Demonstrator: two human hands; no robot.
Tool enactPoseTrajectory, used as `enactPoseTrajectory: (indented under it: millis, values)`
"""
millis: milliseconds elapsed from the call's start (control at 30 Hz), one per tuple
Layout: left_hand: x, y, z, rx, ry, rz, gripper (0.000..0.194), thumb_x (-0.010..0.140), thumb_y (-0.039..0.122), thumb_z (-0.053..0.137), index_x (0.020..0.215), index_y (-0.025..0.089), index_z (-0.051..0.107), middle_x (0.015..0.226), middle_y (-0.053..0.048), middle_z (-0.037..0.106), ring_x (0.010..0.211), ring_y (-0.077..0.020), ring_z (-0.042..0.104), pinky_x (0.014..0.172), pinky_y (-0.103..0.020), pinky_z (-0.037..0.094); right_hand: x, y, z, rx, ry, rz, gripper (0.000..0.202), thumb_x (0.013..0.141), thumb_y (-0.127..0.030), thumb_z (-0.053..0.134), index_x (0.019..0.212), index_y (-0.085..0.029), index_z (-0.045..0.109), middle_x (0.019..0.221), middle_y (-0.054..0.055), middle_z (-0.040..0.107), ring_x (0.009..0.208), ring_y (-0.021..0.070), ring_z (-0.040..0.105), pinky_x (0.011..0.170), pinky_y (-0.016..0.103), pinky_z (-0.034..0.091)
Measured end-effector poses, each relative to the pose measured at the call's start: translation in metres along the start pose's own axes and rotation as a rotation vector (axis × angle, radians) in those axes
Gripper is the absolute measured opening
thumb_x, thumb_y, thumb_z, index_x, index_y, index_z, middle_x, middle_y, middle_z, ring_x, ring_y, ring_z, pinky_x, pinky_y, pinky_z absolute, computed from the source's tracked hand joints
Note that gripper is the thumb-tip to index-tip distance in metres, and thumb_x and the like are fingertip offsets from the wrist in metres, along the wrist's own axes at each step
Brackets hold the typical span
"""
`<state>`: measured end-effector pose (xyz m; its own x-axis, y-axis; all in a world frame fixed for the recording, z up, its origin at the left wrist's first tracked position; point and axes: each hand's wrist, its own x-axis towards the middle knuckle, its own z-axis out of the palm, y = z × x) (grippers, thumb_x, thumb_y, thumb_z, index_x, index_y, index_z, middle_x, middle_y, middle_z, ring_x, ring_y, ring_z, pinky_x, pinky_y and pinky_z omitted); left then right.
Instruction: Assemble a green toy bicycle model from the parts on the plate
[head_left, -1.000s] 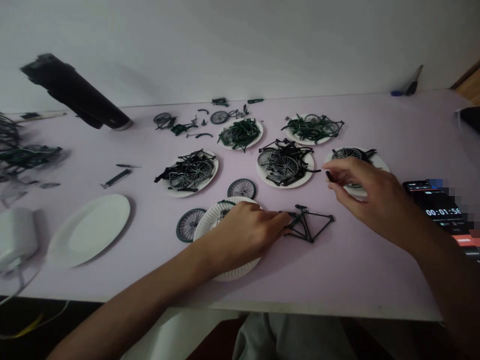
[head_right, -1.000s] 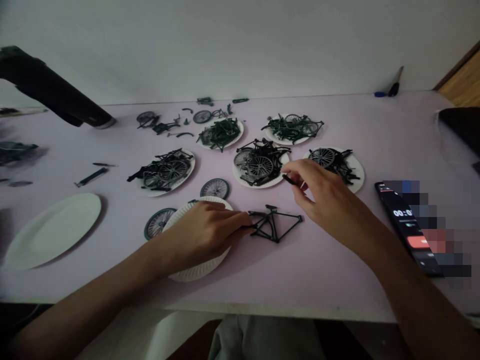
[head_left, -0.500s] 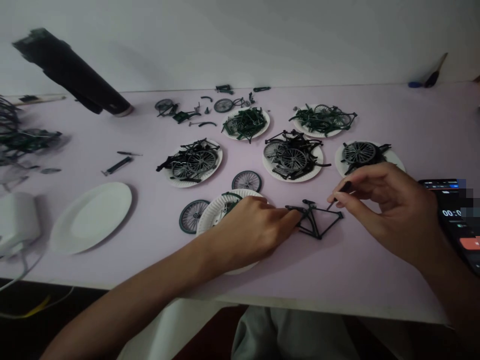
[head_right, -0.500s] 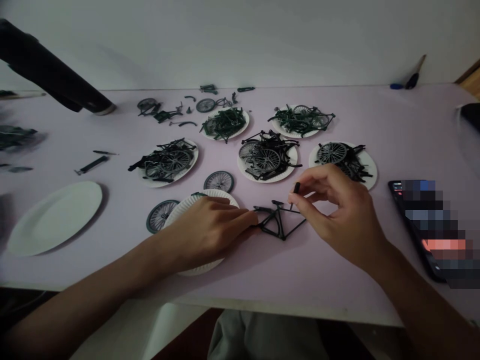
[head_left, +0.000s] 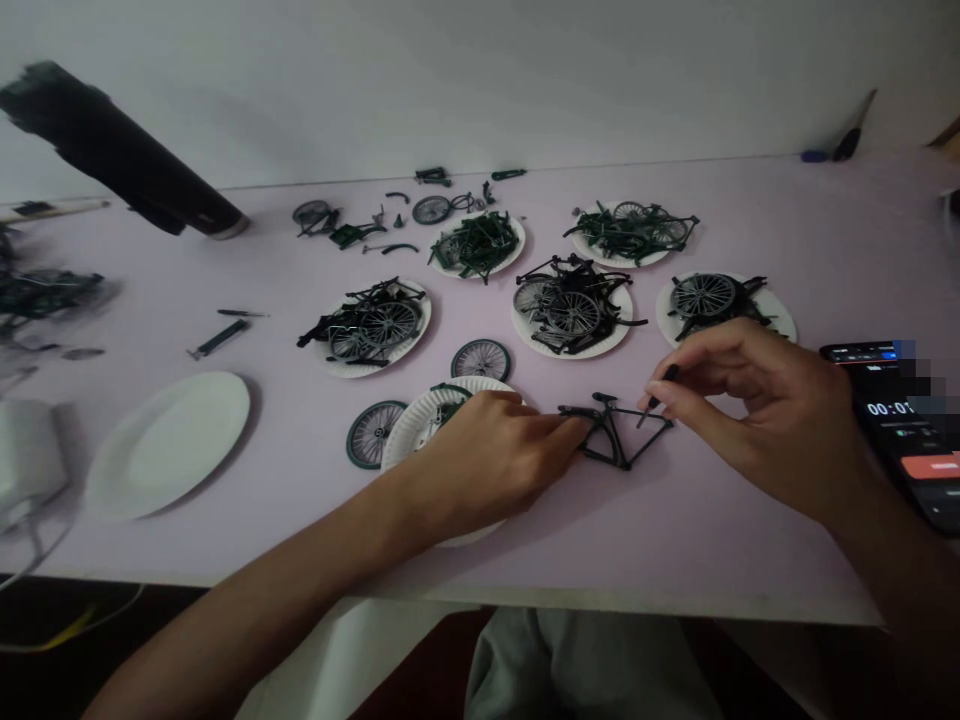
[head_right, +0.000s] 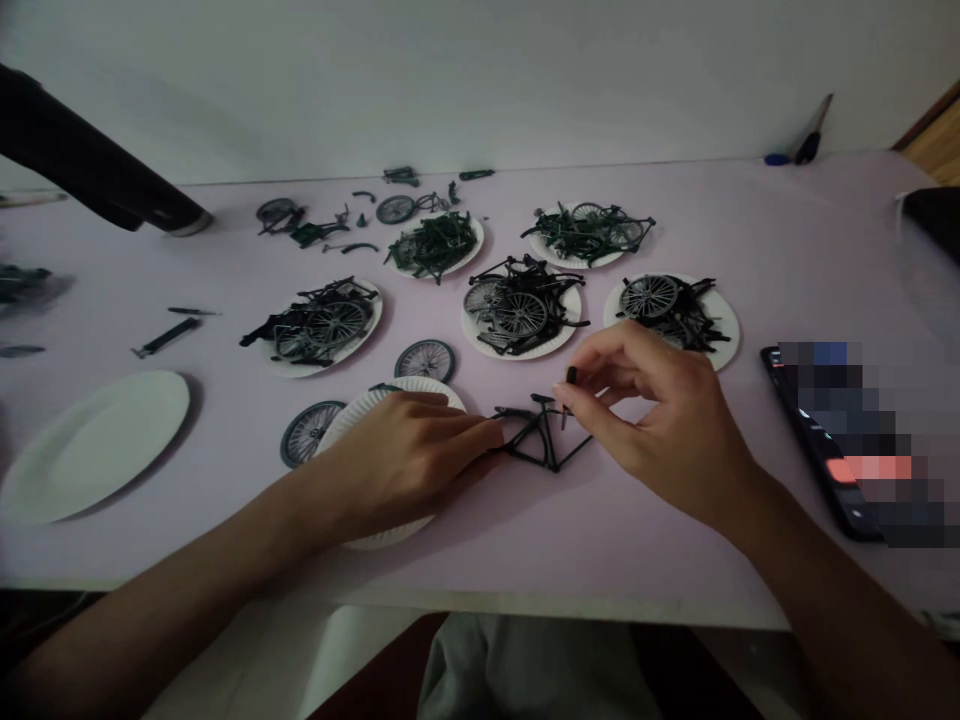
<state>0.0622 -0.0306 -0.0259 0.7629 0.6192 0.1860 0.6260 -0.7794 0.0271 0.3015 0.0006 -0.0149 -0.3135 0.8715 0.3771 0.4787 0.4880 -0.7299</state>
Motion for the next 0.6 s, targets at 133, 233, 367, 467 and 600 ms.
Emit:
enactPoseTrajectory:
  millis: [133,233,367,467,600]
  values:
    - [-0.0005,0.0005,0.0002,0.009,-0.021,0.001,0.024,0.101,0.013,0.042,0.088,0.015,0.062,0.06,0.004,0.048,0.047,-0.0141,0.038,0.051,-0.032,0.031,-0.0004,-0.0019,-0.0007,-0.015,-0.027,-0.024,0.009,0.086,-0.026,0.071,0.087,-0.027,0.062,0.086,-0.002,0.072,0.076,0.0156,0.072,0.07,0.028,0.06]
    - [-0.0005,0.0005,0.0004,0.006,-0.011,-0.002,0.024,0.102,0.014,0.042,0.088,0.014,0.062,0.059,0.004,0.048,0.047,-0.0135,0.037,0.051,-0.032,0.031,-0.0007,-0.0028,-0.0015,0.009,-0.075,-0.048,0.01,0.085,-0.025,0.073,0.086,-0.025,0.063,0.084,-0.002,0.072,0.074,0.0144,0.071,0.069,0.026,0.06]
    - [-0.0002,0.0004,0.0008,0.013,-0.009,0.002,0.024,0.099,0.01,0.042,0.084,0.015,0.06,0.059,0.004,0.048,0.047,-0.0125,0.036,0.051,-0.032,0.031,-0.0013,-0.0032,-0.002,0.033,-0.164,-0.082,0.01,0.084,-0.023,0.072,0.085,-0.024,0.062,0.083,-0.001,0.071,0.071,0.0141,0.069,0.067,0.025,0.059]
    - [-0.0004,0.0004,0.001,0.01,-0.002,0.009,0.023,0.098,0.008,0.043,0.084,0.015,0.059,0.06,0.003,0.049,0.047,-0.0126,0.038,0.051,-0.032,0.031,-0.0018,-0.0032,-0.0017,0.048,-0.222,-0.114,0.01,0.084,-0.022,0.072,0.086,-0.024,0.063,0.081,-0.001,0.071,0.069,0.0134,0.069,0.066,0.024,0.058]
    - [-0.0008,0.0002,0.0012,-0.002,-0.013,0.013,0.023,0.098,0.008,0.041,0.086,0.015,0.059,0.061,0.003,0.051,0.048,-0.0128,0.041,0.05,-0.031,0.031,-0.0021,-0.0035,-0.0008,0.056,-0.27,-0.162,0.007,0.086,-0.023,0.07,0.087,-0.023,0.063,0.081,-0.001,0.073,0.068,0.0138,0.069,0.067,0.026,0.057]
